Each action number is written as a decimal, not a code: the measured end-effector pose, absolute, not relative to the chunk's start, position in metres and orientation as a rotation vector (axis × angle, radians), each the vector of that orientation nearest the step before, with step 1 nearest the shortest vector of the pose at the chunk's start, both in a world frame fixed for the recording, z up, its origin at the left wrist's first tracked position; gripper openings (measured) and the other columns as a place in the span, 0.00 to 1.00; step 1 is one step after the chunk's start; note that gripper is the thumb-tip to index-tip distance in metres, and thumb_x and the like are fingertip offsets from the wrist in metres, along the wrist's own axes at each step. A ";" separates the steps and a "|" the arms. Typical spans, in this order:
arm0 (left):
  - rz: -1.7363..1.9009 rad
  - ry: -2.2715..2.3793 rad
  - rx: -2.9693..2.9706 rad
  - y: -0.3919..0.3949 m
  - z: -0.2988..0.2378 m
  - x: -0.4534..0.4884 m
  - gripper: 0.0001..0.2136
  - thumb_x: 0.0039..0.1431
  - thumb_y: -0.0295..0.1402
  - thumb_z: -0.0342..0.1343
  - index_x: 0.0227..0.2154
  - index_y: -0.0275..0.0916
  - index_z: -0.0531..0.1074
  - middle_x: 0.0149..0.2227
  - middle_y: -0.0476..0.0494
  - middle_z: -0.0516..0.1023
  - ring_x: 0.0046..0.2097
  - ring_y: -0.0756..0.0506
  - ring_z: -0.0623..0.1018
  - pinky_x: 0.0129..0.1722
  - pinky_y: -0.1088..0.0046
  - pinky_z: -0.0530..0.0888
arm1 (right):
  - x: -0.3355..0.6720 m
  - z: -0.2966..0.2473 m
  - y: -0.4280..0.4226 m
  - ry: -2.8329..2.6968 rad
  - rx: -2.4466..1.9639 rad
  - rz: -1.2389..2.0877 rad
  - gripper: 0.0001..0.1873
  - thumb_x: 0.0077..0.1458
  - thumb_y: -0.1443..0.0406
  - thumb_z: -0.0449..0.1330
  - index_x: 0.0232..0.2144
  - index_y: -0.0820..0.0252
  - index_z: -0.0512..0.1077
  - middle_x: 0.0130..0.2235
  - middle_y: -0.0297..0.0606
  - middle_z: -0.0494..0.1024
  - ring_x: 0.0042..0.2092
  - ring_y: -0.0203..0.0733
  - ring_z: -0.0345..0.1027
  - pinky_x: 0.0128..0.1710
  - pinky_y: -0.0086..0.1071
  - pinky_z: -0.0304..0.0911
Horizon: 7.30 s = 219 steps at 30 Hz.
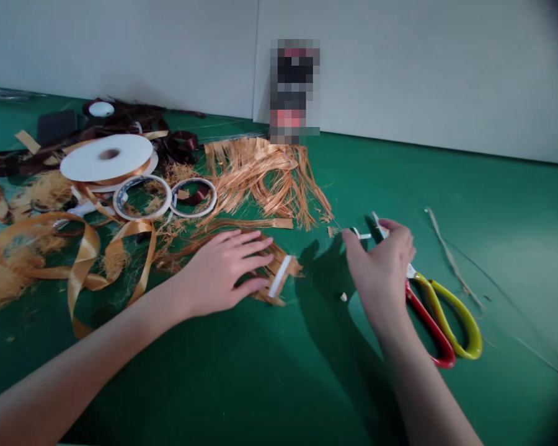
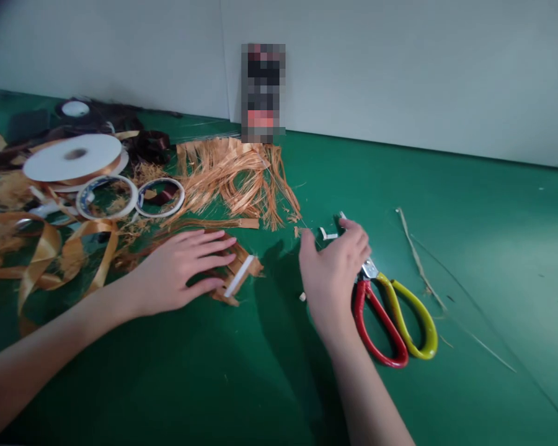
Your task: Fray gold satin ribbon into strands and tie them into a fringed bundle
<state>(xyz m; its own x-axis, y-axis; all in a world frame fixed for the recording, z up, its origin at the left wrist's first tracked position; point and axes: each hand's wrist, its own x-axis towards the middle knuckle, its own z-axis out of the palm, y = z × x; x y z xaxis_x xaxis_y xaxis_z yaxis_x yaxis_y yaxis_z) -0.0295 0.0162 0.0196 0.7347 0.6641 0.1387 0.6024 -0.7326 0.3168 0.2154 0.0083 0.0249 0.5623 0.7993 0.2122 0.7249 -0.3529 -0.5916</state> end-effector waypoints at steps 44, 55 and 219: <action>0.236 1.299 2.718 -0.007 0.005 -0.006 0.24 0.70 0.39 0.35 0.63 0.32 0.57 0.67 0.42 0.56 0.68 0.41 0.55 0.65 0.55 0.55 | 0.196 0.018 0.013 -1.390 -1.652 0.211 0.04 0.55 0.66 0.60 0.35 0.60 0.72 0.40 0.42 0.73 0.37 0.40 0.70 0.39 0.39 0.68; 0.199 1.320 2.701 -0.001 -0.003 -0.007 0.29 0.69 0.44 0.32 0.66 0.33 0.47 0.69 0.42 0.45 0.69 0.44 0.49 0.66 0.60 0.49 | 0.174 0.006 0.006 -1.905 -1.228 0.620 0.05 0.52 0.70 0.62 0.27 0.57 0.76 0.32 0.35 0.68 0.32 0.35 0.67 0.32 0.31 0.66; 0.119 1.292 2.653 0.026 0.005 0.000 0.24 0.70 0.35 0.28 0.66 0.35 0.49 0.69 0.45 0.47 0.69 0.48 0.48 0.67 0.65 0.49 | 0.170 -0.002 0.019 -2.155 -1.240 0.433 0.13 0.55 0.78 0.48 0.27 0.60 0.68 0.31 0.37 0.69 0.30 0.34 0.62 0.29 0.28 0.62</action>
<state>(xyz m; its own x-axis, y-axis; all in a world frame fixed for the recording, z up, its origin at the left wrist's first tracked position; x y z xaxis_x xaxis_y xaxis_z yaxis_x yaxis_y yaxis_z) 0.0000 0.0263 0.0055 0.6174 0.7866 -0.0099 0.7715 -0.6030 0.2028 0.1699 0.0191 -0.0022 -0.3768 0.8609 0.3418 0.6624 0.5084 -0.5503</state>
